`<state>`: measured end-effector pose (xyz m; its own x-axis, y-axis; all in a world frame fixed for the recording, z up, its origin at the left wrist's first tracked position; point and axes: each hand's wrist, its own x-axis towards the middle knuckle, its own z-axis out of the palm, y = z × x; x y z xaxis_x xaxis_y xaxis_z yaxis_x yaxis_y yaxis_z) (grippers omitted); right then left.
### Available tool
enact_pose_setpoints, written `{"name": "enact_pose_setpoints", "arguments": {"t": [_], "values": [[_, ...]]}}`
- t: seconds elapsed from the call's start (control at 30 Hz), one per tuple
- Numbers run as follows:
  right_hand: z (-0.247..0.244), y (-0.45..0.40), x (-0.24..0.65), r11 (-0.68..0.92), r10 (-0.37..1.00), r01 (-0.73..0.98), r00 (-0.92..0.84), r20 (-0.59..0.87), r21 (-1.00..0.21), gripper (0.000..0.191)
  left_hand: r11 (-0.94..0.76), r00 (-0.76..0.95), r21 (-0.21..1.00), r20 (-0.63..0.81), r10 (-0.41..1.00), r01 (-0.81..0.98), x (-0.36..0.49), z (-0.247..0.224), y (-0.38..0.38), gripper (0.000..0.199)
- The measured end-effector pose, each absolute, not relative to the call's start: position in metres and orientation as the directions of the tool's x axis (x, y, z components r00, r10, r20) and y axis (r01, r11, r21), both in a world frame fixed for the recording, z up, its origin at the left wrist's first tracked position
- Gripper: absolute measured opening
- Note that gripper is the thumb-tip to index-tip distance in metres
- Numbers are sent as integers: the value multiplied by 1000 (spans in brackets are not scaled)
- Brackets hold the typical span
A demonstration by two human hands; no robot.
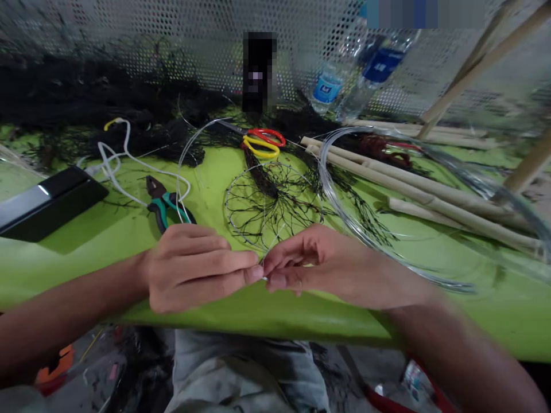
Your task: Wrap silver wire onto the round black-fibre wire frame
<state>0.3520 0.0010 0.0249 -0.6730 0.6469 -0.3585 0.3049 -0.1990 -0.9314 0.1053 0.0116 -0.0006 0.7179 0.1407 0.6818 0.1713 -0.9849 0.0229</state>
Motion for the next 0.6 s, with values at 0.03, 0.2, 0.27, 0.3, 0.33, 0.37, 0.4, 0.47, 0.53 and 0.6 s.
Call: {"name": "enact_pose_setpoints", "arguments": {"t": [0.03,0.2,0.27,0.3,0.33,0.37,0.4,0.47,0.53,0.6], "values": [[24,1,350,-269,648,259,-664,-373,-928,5,-983,707,20,692,146,184,104,0,11,9],[22,-4,347,-357,719,156,-583,-378,-921,6,-982,718,-39,688,109,187,101,-2,10,11],[21,-7,347,-301,756,169,-558,-343,-939,7,-976,714,-71,693,100,206,101,-2,10,9],[21,-8,348,-255,775,189,-546,-317,-948,6,-972,706,-80,700,103,221,101,-2,9,8],[21,-10,348,-202,796,216,-533,-289,-955,5,-969,699,-87,707,104,233,102,-3,9,8],[22,-11,348,-149,817,248,-514,-261,-957,5,-966,699,-96,708,102,239,101,-3,9,7],[24,-13,347,-100,840,278,-491,-231,-955,5,-966,703,-102,704,99,239,101,-3,9,7],[26,-17,347,-19,876,331,-450,-175,-944,7,-969,724,-105,684,92,222,100,-4,10,8],[27,-21,346,80,891,371,-443,-101,-925,10,-976,731,-85,676,91,201,98,-6,12,12],[23,-25,346,227,890,419,-457,12,-879,13,-978,720,-71,688,93,194,99,-8,15,14]]}}
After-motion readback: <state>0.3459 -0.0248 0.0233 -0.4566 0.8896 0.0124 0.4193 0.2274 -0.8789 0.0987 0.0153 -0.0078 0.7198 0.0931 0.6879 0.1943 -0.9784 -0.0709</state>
